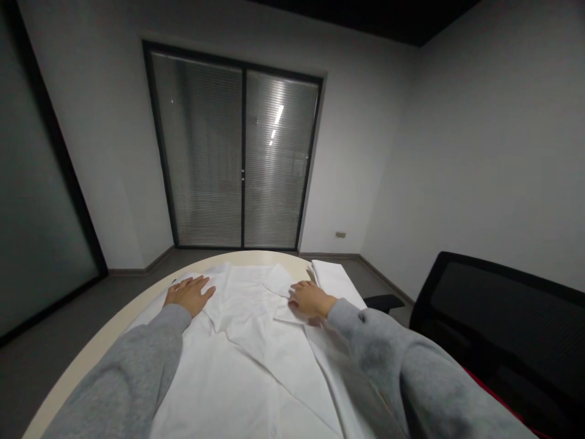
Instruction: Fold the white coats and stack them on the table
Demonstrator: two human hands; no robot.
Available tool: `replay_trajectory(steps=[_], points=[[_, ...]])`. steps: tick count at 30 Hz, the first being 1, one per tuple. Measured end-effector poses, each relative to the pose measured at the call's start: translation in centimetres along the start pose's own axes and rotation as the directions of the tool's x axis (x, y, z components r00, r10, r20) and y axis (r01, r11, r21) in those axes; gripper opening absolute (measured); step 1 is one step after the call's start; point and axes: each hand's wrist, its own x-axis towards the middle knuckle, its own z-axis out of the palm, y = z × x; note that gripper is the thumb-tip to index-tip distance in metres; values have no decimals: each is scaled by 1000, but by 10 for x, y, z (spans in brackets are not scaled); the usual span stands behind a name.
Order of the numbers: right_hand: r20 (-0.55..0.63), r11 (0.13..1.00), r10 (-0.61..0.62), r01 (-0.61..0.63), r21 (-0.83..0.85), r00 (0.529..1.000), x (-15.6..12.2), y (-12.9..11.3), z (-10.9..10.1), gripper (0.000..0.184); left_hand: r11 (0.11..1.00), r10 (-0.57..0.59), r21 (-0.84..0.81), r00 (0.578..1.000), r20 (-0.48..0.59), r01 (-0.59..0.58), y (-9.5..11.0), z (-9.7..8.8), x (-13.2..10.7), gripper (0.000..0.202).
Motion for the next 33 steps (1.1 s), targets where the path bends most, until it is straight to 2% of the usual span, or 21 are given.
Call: replay_trajectory(steps=[3, 6, 10, 12, 13, 15, 18, 19, 21, 23, 26, 29, 33], points=[[32, 995, 91, -90, -43, 995, 21, 8, 4, 28, 1000, 5, 0, 1000, -7, -5, 0, -1, 0, 65], [-20, 962, 259, -260, -86, 966, 24, 28, -11, 35, 1000, 7, -3, 1000, -7, -7, 0, -2, 0, 64], [-120, 838, 523, -534, -109, 844, 6, 68, -46, 38, 1000, 3, -12, 1000, 3, -3, 0, -2, 1, 65], [-163, 805, 562, -581, -120, 811, -8, 73, -60, 40, 1000, 2, -20, 1000, 8, -1, 0, -1, 2, 65], [-182, 812, 546, -570, -126, 818, -14, 68, -64, 42, 1000, 2, -26, 1000, 11, -1, 0, -1, 3, 65], [-200, 865, 452, -482, -142, 869, -27, 41, -64, 46, 999, 1, -36, 1000, 15, -1, 0, 0, 4, 65], [-144, 975, 175, -192, -115, 974, -46, -27, -43, 52, 999, -2, -43, 1000, 20, 3, -1, 0, 4, 66], [-129, 999, 34, -39, -35, 991, -53, -52, -33, 53, 999, -2, -43, 1000, 20, 3, -1, 0, 4, 66], [-82, 983, -115, 125, 131, 990, -66, -93, -10, 62, 999, 3, -38, 1000, 21, -2, -1, -1, 3, 66], [-32, 957, -149, 152, 246, 988, -75, -120, 10, 68, 1000, 10, -30, 1000, 20, -9, -1, -2, 1, 66], [-63, 948, -63, 79, 309, 996, -79, -135, 27, 58, 1000, 14, -25, 1000, 13, -14, 0, -4, -1, 65], [-119, 953, 15, 22, 302, 993, -72, -136, 26, 45, 999, 14, -29, 1000, 5, -14, 1, -5, -2, 64], [-107, 978, -44, 65, 196, 993, -45, -139, 11, 40, 999, 20, -35, 1000, -8, -20, 1, -5, -2, 61]])
